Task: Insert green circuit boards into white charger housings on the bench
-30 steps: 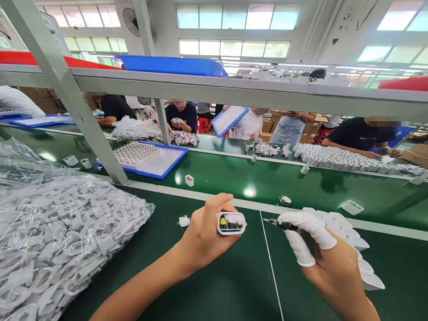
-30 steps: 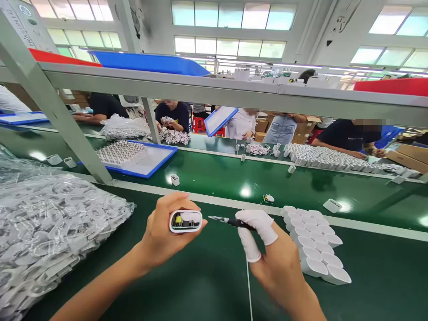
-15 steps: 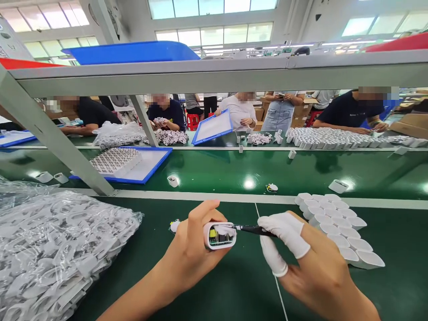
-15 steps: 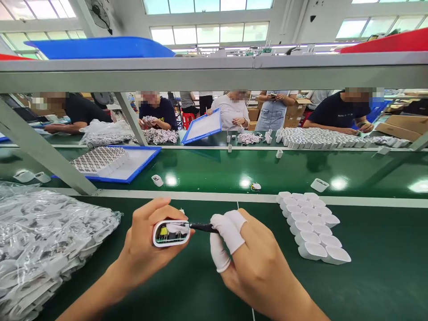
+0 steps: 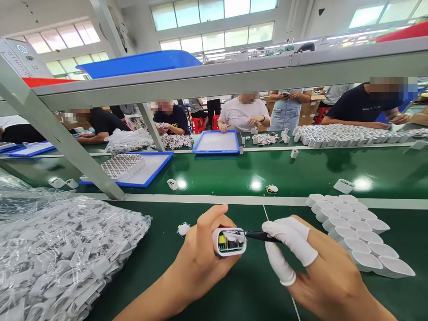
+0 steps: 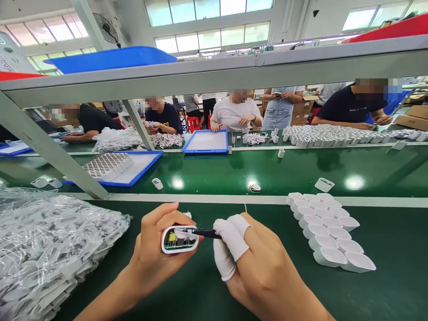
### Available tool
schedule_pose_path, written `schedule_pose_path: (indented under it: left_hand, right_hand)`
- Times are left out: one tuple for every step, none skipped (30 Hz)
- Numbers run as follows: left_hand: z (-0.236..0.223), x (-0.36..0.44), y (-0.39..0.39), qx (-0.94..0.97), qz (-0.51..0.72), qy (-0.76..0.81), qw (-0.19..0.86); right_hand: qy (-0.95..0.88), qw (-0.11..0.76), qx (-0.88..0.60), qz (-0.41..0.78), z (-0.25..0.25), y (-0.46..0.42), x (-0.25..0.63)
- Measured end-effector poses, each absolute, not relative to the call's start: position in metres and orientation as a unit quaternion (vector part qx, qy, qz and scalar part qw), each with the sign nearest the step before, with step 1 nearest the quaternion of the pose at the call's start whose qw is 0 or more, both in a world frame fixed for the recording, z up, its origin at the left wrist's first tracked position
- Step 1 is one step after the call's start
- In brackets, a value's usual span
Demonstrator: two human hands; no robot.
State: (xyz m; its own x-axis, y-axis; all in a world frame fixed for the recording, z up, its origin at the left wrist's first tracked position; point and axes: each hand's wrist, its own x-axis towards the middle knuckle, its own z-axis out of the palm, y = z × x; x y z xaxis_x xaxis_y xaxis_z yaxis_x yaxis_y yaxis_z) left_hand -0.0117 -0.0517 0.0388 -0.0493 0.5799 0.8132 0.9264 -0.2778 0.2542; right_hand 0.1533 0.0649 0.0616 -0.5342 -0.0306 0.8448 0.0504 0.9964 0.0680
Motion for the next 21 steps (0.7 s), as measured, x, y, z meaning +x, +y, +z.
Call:
schedule_pose_path:
  left_hand:
    - [0.039, -0.012, -0.052, -0.662, -0.449, -0.569, 0.189]
    - [0.039, -0.012, -0.052, -0.662, -0.451, -0.570, 0.186]
    - [0.039, -0.012, -0.051, -0.662, -0.451, -0.569, 0.182]
    - [0.039, -0.012, -0.051, -0.663, -0.452, -0.569, 0.179]
    - [0.039, -0.012, -0.051, -0.664, -0.454, -0.567, 0.178]
    - [0.039, -0.013, -0.050, -0.666, -0.454, -0.565, 0.176]
    - [0.038, -0.013, -0.050, -0.666, -0.455, -0.566, 0.174]
    - [0.038, -0.013, -0.049, -0.665, -0.456, -0.565, 0.174]
    - [0.038, -0.013, -0.049, -0.663, -0.457, -0.566, 0.175]
    - [0.038, -0.013, -0.048, -0.661, -0.458, -0.567, 0.178]
    - [0.038, -0.013, -0.047, -0.660, -0.458, -0.567, 0.183]
    - [0.038, -0.013, -0.047, -0.658, -0.459, -0.565, 0.191]
    - [0.038, -0.013, -0.047, -0.656, -0.461, -0.562, 0.202]
    - [0.038, -0.013, -0.046, -0.654, -0.464, -0.558, 0.214]
    - [0.039, -0.013, -0.046, -0.649, -0.469, -0.555, 0.224]
    - [0.039, -0.014, -0.046, -0.642, -0.478, -0.552, 0.233]
    - [0.040, -0.014, -0.045, -0.633, -0.489, -0.551, 0.237]
    - [0.041, -0.015, -0.045, -0.624, -0.502, -0.550, 0.238]
    - [0.041, -0.015, -0.045, -0.614, -0.514, -0.552, 0.235]
    - [0.041, -0.016, -0.045, -0.605, -0.526, -0.552, 0.229]
    - [0.041, -0.016, -0.044, -0.599, -0.536, -0.552, 0.223]
  right_hand:
    - [-0.876, 0.480, -0.004, -0.039, 0.062, 0.066, 0.154]
    - [-0.878, 0.477, -0.002, -0.034, 0.062, 0.066, 0.154]
    - [-0.881, 0.472, -0.002, -0.030, 0.063, 0.067, 0.155]
    - [-0.884, 0.466, -0.004, -0.027, 0.063, 0.068, 0.156]
    - [-0.886, 0.463, -0.005, -0.024, 0.063, 0.069, 0.156]
    - [-0.887, 0.461, -0.006, -0.021, 0.064, 0.069, 0.157]
    - [-0.886, 0.464, -0.008, -0.019, 0.064, 0.069, 0.157]
    - [-0.883, 0.470, -0.011, -0.016, 0.064, 0.069, 0.158]
    - [-0.880, 0.475, -0.013, -0.014, 0.064, 0.068, 0.158]
    - [-0.878, 0.478, -0.016, -0.014, 0.064, 0.068, 0.157]
    - [-0.878, 0.478, -0.018, -0.015, 0.064, 0.068, 0.157]
    - [-0.881, 0.473, -0.018, -0.015, 0.063, 0.068, 0.157]
    - [-0.882, 0.470, -0.017, -0.015, 0.063, 0.067, 0.158]
    - [-0.882, 0.470, -0.018, -0.015, 0.062, 0.067, 0.158]
    - [-0.879, 0.475, -0.021, -0.016, 0.061, 0.067, 0.158]
    - [-0.875, 0.483, -0.027, -0.017, 0.061, 0.066, 0.159]
    - [-0.872, 0.488, -0.035, -0.019, 0.060, 0.065, 0.160]
    - [-0.867, 0.496, -0.044, -0.022, 0.059, 0.064, 0.160]
    - [-0.863, 0.502, -0.053, -0.025, 0.058, 0.063, 0.160]
    - [-0.862, 0.504, -0.059, -0.027, 0.057, 0.061, 0.160]
    - [-0.863, 0.501, -0.063, -0.028, 0.057, 0.059, 0.160]
